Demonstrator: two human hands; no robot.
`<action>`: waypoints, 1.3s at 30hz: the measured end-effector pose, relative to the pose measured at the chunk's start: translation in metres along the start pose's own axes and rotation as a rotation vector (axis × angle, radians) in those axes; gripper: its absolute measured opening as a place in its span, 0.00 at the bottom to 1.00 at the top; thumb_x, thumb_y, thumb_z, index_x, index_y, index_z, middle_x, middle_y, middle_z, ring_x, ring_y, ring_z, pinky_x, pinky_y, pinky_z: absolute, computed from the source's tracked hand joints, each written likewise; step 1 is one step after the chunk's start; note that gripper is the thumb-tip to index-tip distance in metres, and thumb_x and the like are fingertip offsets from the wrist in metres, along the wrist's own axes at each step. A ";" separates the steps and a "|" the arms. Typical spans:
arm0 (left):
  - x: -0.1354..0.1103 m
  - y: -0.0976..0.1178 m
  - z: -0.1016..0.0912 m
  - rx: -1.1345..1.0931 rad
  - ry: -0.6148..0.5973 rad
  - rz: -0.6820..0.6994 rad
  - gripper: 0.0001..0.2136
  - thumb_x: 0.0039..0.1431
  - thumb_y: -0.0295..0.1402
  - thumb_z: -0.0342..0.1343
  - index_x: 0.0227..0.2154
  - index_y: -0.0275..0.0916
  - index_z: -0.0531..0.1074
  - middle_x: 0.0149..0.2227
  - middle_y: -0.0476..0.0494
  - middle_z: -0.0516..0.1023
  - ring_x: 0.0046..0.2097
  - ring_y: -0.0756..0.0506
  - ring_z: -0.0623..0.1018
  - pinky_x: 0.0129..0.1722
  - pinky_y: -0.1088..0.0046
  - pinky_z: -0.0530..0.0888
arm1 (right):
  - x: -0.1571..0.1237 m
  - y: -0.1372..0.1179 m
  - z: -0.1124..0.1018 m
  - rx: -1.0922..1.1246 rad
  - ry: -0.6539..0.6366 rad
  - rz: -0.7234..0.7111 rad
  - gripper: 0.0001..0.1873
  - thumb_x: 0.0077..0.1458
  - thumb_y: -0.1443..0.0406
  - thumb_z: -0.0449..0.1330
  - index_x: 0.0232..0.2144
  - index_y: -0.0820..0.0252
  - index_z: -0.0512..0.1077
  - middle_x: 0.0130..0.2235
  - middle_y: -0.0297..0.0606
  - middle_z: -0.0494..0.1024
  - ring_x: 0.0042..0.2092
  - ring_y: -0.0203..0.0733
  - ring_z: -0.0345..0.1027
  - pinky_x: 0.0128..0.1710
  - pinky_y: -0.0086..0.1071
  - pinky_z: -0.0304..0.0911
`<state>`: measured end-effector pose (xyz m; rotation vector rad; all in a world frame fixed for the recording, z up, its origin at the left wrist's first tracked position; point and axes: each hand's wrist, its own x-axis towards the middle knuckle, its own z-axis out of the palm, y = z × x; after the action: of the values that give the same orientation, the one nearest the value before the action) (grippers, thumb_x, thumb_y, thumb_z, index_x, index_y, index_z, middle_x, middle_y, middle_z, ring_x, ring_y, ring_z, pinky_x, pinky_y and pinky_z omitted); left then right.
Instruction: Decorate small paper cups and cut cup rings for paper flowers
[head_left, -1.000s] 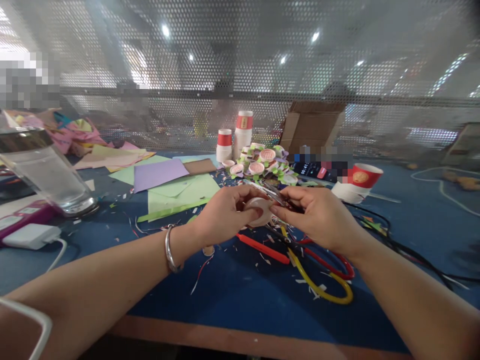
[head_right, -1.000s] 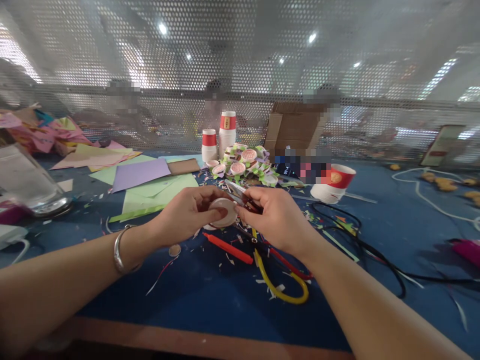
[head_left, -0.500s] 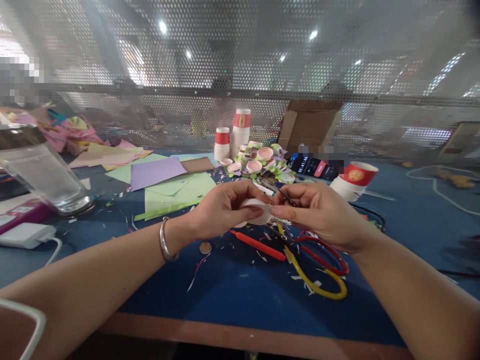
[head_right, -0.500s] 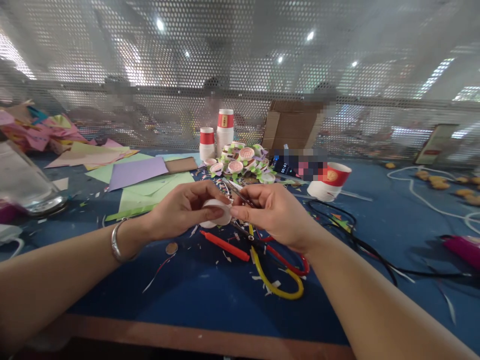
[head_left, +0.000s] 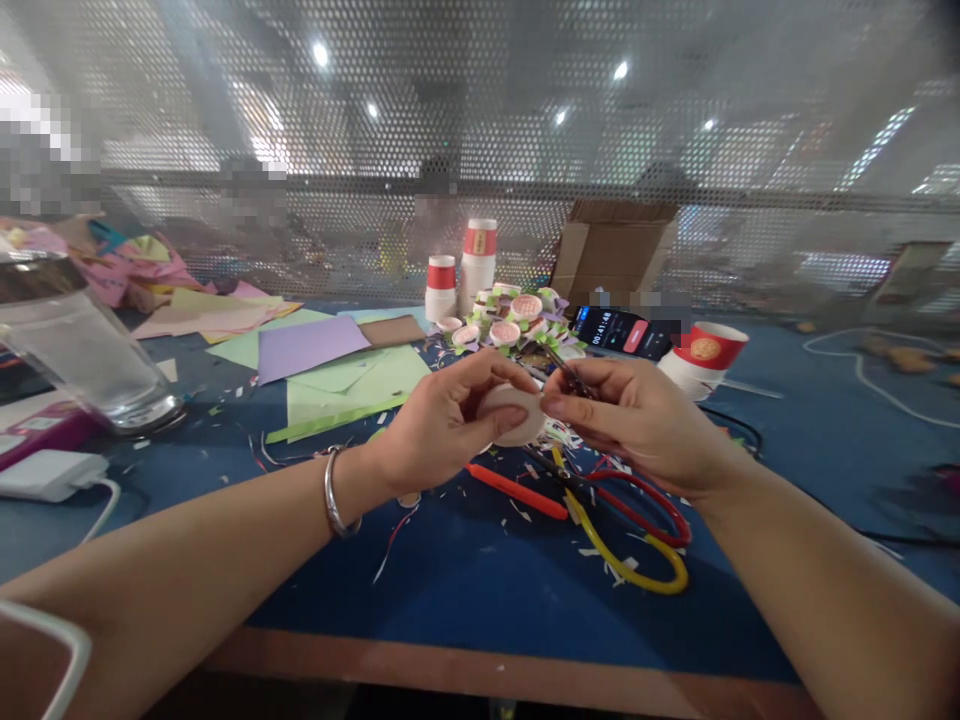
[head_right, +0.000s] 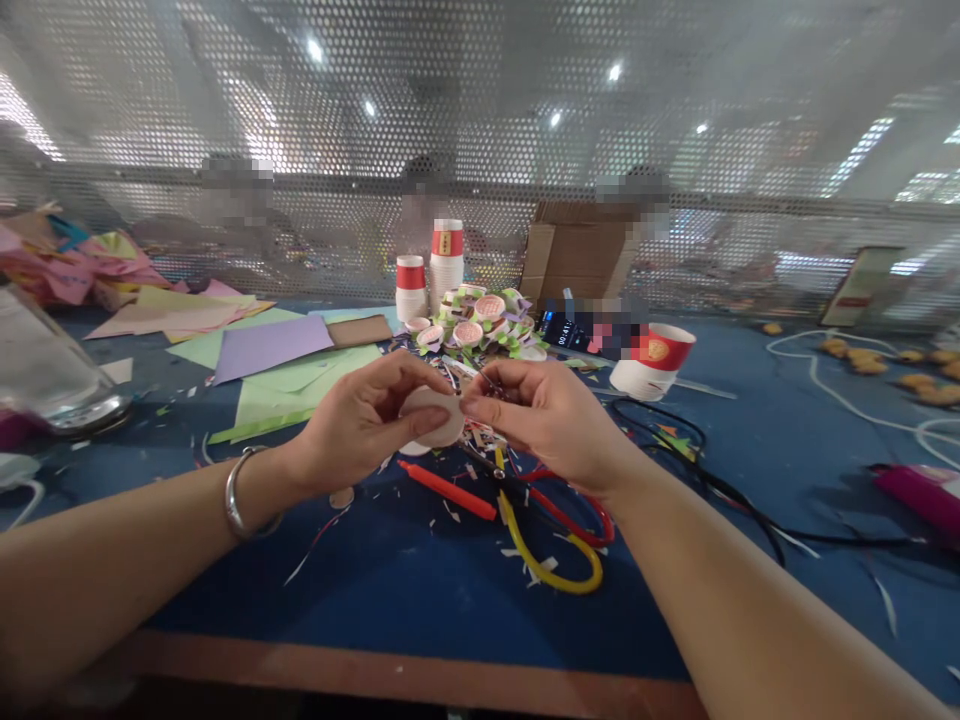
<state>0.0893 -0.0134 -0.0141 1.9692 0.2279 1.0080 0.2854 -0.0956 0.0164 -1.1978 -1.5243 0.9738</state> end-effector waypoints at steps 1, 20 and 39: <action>0.000 0.000 0.000 -0.023 0.003 -0.021 0.08 0.61 0.28 0.60 0.43 0.39 0.72 0.37 0.48 0.76 0.36 0.52 0.78 0.37 0.76 0.77 | 0.001 0.001 0.000 0.006 0.009 0.000 0.16 0.54 0.54 0.71 0.30 0.60 0.75 0.19 0.23 0.60 0.20 0.26 0.46 0.19 0.30 0.38; 0.003 0.012 0.005 -0.216 0.230 -0.108 0.09 0.60 0.26 0.59 0.38 0.39 0.63 0.31 0.50 0.78 0.31 0.53 0.77 0.31 0.77 0.73 | 0.000 0.002 0.007 -0.360 0.055 -0.084 0.29 0.61 0.41 0.57 0.24 0.58 0.67 0.20 0.25 0.56 0.22 0.30 0.46 0.20 0.31 0.42; -0.001 0.014 0.003 -0.154 0.165 -0.008 0.07 0.61 0.26 0.59 0.35 0.39 0.65 0.32 0.49 0.76 0.34 0.53 0.77 0.34 0.76 0.74 | -0.010 -0.005 0.009 -0.611 0.121 -0.316 0.23 0.67 0.52 0.56 0.24 0.58 0.67 0.22 0.26 0.60 0.25 0.30 0.52 0.23 0.28 0.50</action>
<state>0.0878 -0.0236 -0.0045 1.7473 0.2413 1.1500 0.2765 -0.1068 0.0169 -1.3357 -1.9063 0.2172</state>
